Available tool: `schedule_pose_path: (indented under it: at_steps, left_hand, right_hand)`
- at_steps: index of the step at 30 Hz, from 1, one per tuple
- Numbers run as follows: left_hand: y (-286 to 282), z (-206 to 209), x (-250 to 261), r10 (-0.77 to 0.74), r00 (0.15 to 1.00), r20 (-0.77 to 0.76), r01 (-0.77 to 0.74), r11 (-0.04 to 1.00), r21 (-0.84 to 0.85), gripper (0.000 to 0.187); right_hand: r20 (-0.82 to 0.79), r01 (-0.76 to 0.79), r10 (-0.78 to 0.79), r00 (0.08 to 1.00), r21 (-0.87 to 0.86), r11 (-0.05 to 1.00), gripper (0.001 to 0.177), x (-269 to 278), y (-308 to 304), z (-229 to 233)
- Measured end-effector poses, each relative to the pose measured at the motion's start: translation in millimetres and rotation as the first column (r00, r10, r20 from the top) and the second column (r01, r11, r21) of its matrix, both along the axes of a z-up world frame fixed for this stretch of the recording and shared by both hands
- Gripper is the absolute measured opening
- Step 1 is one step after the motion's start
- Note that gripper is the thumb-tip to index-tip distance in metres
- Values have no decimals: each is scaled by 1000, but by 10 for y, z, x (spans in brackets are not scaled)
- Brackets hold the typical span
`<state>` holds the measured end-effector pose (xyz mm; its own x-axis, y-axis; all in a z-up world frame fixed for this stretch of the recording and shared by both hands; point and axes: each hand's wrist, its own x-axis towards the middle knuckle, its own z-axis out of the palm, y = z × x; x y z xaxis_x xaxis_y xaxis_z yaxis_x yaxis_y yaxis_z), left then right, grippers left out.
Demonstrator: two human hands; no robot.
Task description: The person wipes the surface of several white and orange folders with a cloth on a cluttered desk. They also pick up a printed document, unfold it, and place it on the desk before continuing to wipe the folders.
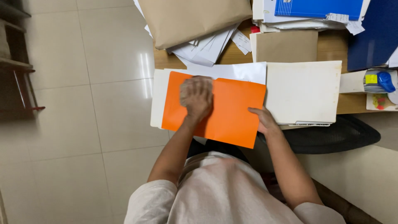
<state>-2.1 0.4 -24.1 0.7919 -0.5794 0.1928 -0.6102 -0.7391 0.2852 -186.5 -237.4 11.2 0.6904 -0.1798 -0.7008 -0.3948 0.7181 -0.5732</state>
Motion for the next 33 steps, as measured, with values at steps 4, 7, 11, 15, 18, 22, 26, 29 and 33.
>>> schedule_pose_path:
  at_steps: [4,7,11,15,18,22,26,29,33]
  left_hand:
    - [-120,13,-148,-292,943,-161,294,956,-14,60]
    - [59,-69,76,-27,999,-32,31,986,162,58]
    - [-226,-97,79,228,973,-43,-224,972,71,60]
    - [-1006,-248,-493,13,994,-110,-14,1000,0,54]
    - [-1238,352,-791,-127,969,-214,123,992,-32,50]
    - [-1047,291,-687,-334,898,-286,313,942,-120,50]
    - [-1084,19,-668,-159,965,-207,175,983,61,57]
    - [-1009,300,-967,-276,932,-236,278,960,-25,55]
    - [-723,510,-927,-419,894,-157,435,896,85,47]
  right_hand:
    - [53,-7,1,999,123,992,51,-10,-60,-82]
    - [45,-7,3,999,100,995,52,33,-30,-44]
    - [14,3,-4,1000,90,996,51,24,-65,-156]
    - [87,51,-89,992,365,930,67,0,-208,-348]
    - [77,49,-78,994,320,946,102,127,-136,43]
    - [170,-3,-59,984,344,939,112,107,-112,149]
    - [119,37,-79,990,323,946,115,116,-126,81]
    - [238,-34,-48,970,328,944,114,53,-152,25]
    - [303,-40,-101,948,426,904,115,5,-180,-126]
